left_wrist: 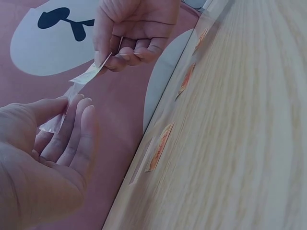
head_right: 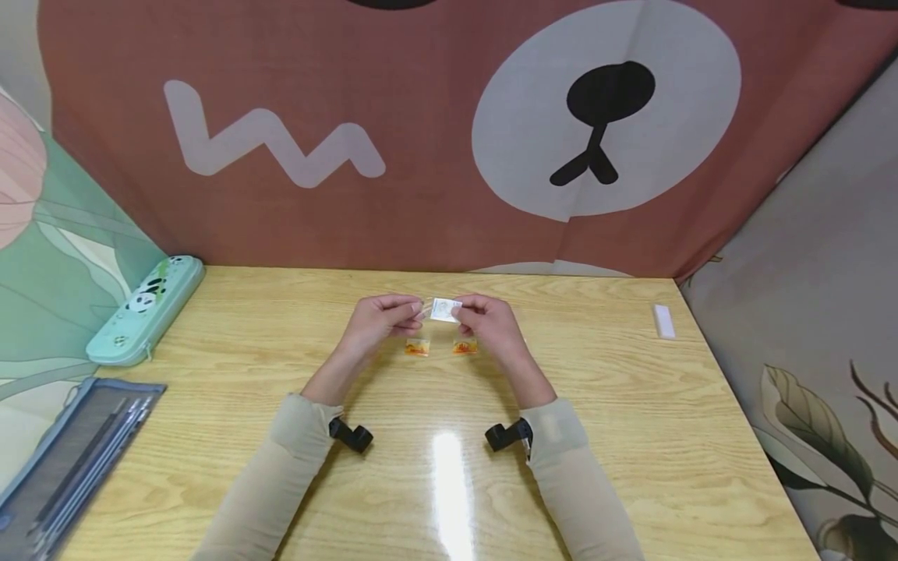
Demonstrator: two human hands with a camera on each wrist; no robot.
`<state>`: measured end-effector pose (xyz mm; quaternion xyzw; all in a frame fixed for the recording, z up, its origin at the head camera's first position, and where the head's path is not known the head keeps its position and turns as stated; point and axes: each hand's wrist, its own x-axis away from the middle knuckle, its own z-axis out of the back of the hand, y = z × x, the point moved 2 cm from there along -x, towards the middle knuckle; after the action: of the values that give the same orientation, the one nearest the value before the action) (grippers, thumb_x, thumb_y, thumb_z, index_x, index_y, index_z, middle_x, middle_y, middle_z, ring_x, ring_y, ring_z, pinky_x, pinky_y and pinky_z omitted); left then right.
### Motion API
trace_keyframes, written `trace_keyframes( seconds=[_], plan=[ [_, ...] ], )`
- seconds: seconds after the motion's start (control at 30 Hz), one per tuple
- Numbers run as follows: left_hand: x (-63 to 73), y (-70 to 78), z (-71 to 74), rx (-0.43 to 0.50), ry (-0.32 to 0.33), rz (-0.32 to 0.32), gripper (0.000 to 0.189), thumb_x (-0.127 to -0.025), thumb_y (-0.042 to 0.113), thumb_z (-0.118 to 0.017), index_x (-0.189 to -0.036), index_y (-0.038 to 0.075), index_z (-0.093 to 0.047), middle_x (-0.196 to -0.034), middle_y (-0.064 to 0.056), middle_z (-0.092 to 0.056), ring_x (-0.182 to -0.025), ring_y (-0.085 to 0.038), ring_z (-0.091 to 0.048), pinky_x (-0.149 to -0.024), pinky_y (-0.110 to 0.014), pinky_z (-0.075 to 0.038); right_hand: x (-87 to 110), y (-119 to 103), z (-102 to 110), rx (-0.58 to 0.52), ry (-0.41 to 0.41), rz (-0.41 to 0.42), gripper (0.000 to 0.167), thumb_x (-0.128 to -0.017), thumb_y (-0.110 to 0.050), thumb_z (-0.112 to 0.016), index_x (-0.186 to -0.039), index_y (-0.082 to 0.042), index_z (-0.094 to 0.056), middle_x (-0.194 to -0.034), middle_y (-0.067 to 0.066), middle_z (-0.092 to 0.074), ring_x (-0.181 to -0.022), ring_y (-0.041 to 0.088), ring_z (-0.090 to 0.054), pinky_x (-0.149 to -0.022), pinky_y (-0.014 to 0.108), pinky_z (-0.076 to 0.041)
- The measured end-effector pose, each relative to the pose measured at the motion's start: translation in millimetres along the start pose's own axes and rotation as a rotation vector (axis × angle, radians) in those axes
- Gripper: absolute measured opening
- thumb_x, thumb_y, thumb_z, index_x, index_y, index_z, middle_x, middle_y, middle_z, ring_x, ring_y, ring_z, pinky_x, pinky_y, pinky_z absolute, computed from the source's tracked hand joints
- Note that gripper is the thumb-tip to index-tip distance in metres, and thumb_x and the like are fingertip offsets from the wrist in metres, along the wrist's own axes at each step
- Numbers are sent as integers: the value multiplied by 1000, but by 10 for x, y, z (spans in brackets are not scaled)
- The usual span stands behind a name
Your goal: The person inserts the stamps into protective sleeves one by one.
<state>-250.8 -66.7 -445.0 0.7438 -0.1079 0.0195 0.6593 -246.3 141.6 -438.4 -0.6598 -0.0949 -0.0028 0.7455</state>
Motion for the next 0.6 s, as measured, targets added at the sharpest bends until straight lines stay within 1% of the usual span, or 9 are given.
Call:
trace_keyframes(
  seconds=[0.13,0.27,0.33,0.4,0.43,0.5,0.6],
  plan=[
    [8,13,-2,-21,7,-3,24,-95,12,-73,-113,-3,-74,-95,-20,-77,-68,-11,-74,-76,-39,-64,1,-6,0,4,4,-2,28,-98,-10,-65,-121,7,-66,-77,-7,-64,-72,10,-61,-74,30,-58],
    [14,24,-14,-26,9,-9,23,-94,13,-73,-111,-3,-75,-102,-27,-75,-68,-11,-74,-72,-34,-64,5,-8,-1,10,-2,-1,30,-99,-11,-65,-122,7,-65,-79,-5,-64,-73,11,-61,-74,30,-58],
    [16,28,-21,-27,13,-13,23,-94,13,-74,-109,-3,-75,-101,-27,-75,-68,-11,-74,-69,-31,-64,10,-12,-1,15,-4,-2,31,-99,-12,-64,-123,6,-64,-80,-4,-64,-74,12,-62,-75,31,-58],
    [18,33,-26,-30,18,-18,22,-94,13,-74,-108,-3,-75,-97,-25,-76,-68,-12,-74,-66,-29,-63,13,-17,-3,18,-2,-4,30,-99,-12,-64,-124,5,-65,-81,-3,-64,-74,12,-62,-76,31,-59],
    [19,35,-29,-33,21,-22,22,-93,14,-74,-108,-3,-76,-93,-22,-77,-68,-12,-74,-66,-29,-63,14,-20,-5,18,-1,-4,30,-99,-13,-65,-124,5,-65,-81,-4,-64,-74,12,-62,-76,31,-59],
    [22,38,-29,-42,24,-29,21,-94,14,-74,-107,-2,-76,-87,-16,-77,-69,-13,-74,-66,-30,-64,18,-25,-9,20,-3,-2,31,-99,-13,-64,-124,5,-64,-81,-5,-63,-74,12,-62,-76,31,-59],
    [29,44,-26,-59,23,-44,22,-94,16,-74,-107,-2,-76,-86,-14,-77,-69,-14,-74,-71,-38,-65,21,-31,-15,12,-6,4,31,-99,-13,-65,-123,6,-64,-80,-5,-63,-73,11,-61,-74,29,-58]
  ],
)
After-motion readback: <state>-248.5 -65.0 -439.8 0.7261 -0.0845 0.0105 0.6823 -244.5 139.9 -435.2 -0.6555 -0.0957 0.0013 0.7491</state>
